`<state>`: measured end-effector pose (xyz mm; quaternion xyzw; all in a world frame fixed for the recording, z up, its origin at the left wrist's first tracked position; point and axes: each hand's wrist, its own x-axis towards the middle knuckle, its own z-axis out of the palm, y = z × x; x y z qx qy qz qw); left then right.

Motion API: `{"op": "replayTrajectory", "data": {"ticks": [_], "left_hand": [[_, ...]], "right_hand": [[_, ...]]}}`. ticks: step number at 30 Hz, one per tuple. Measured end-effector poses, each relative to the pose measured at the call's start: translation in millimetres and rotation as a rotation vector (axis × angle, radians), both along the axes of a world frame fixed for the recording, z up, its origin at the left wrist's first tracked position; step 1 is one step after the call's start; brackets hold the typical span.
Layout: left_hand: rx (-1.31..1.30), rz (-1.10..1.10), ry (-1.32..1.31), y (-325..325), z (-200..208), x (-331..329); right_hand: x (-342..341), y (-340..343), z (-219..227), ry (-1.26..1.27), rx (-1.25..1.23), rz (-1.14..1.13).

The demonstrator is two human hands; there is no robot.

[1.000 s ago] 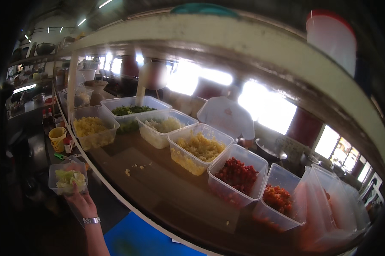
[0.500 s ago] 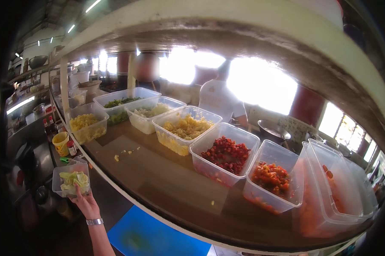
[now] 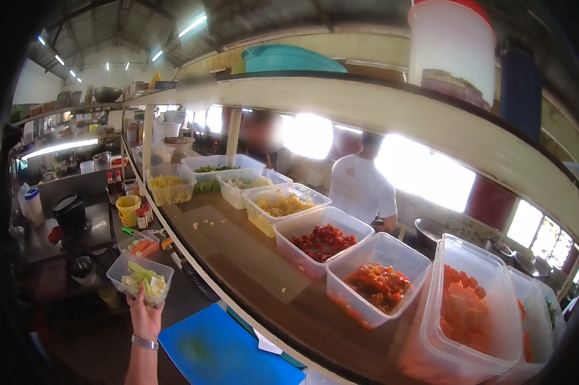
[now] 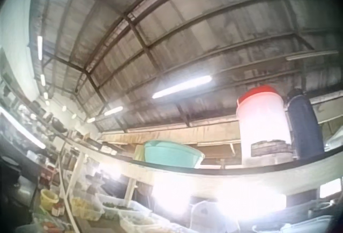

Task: The person assembles a noodle dish by adding shredded lettuce, green onions, shredded carrots, and cooked meat from containers into a bowl of noodles. The person uses a cloth to wipe the countertop and a spoon to scoop ingredients.

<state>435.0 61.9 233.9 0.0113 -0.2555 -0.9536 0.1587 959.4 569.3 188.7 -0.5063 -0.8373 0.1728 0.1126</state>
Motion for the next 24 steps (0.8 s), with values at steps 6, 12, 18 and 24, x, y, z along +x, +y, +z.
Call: {"op": "replayTrajectory", "data": {"ticks": [6,12,18,24], "left_hand": [[-0.083,-0.198,-0.079,41.2,-9.3,15.0],[-0.064,-0.595,-0.146,92.7,-24.0,45.6],[-0.109,-1.168,-0.072,148.8,-50.3,84.4],[-0.258,-1.560,-0.191,200.8,-61.3,120.1]], "right_hand": [[6.5,5.2,-5.0,-0.002,-0.018,-0.001],[17.1,3.2,-5.6,-0.010,-0.024,-0.024],[32.1,-1.4,-4.0,0.005,-0.015,-0.061],[41.8,-11.1,46.9,0.133,0.026,-0.105]]}}
